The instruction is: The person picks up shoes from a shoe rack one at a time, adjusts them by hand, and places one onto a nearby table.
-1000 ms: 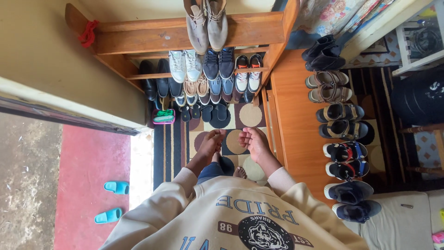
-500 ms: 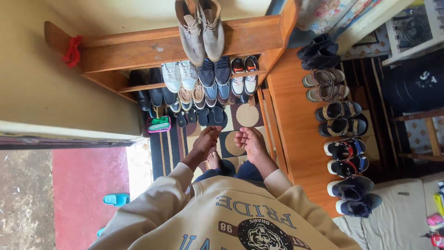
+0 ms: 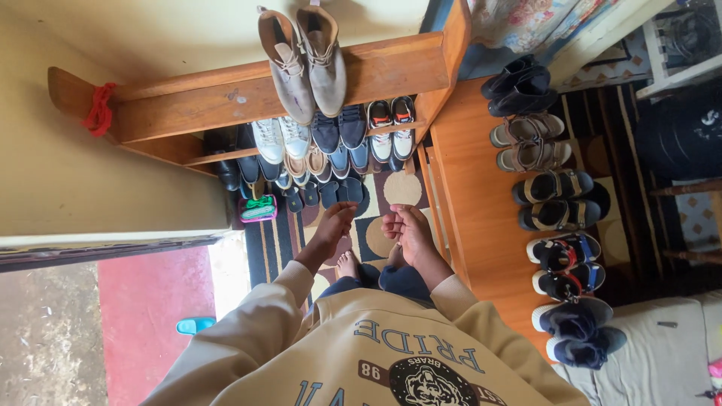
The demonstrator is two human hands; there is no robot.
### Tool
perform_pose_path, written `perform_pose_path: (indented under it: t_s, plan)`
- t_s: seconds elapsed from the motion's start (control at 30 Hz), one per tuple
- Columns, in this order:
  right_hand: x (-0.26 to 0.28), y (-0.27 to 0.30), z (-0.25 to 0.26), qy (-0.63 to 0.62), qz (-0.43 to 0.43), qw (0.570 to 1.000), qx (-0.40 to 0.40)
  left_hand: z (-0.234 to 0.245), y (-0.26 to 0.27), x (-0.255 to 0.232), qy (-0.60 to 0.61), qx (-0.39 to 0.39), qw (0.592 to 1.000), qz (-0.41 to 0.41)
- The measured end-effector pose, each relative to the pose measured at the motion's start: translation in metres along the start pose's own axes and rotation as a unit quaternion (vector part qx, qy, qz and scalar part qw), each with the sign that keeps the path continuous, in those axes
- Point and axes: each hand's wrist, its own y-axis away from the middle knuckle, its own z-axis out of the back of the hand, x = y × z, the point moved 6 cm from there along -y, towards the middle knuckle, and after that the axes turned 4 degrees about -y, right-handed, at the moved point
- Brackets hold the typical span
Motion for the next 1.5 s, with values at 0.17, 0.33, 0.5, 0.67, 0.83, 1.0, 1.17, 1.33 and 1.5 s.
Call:
perform_pose_path:
  t_s: [0.17,0.33,0.5,0.67,0.83,1.0,1.17,1.33,1.5]
  plan:
    - [0.022,-0.019,0.004,0.013,-0.006,1.0,0.024,-0.015,-0.019,-0.021,-0.009,-0.022,1.0,-0.011]
    - [0.047,-0.031,-0.012,0.034,-0.016,0.998,0.05,-0.019,-0.026,-0.052,-0.041,-0.042,0.996,-0.072]
    - [0.079,-0.045,-0.049,0.069,-0.015,0.995,0.071,-0.004,-0.045,-0.099,-0.099,-0.066,0.98,-0.162]
    - [0.089,-0.062,-0.089,0.053,0.015,0.994,0.1,0.055,-0.082,-0.14,-0.169,-0.147,0.963,-0.152]
    - [0.109,-0.082,-0.136,0.043,0.066,0.992,0.094,0.106,-0.123,-0.231,-0.316,-0.209,0.855,-0.353]
    - [0.126,-0.083,-0.171,0.065,0.166,0.983,0.053,0.123,-0.135,-0.311,-0.435,-0.255,0.753,-0.422]
    - [0.127,-0.083,-0.187,0.07,0.195,0.977,0.038,0.109,-0.152,-0.351,-0.59,-0.153,0.629,-0.483]
    - [0.129,-0.082,-0.185,0.094,0.199,0.975,0.031,0.097,-0.173,-0.35,-0.706,-0.11,0.548,-0.435]
    - [0.134,-0.078,-0.181,0.096,0.204,0.974,0.032,0.088,-0.17,-0.357,-0.721,-0.068,0.542,-0.427]
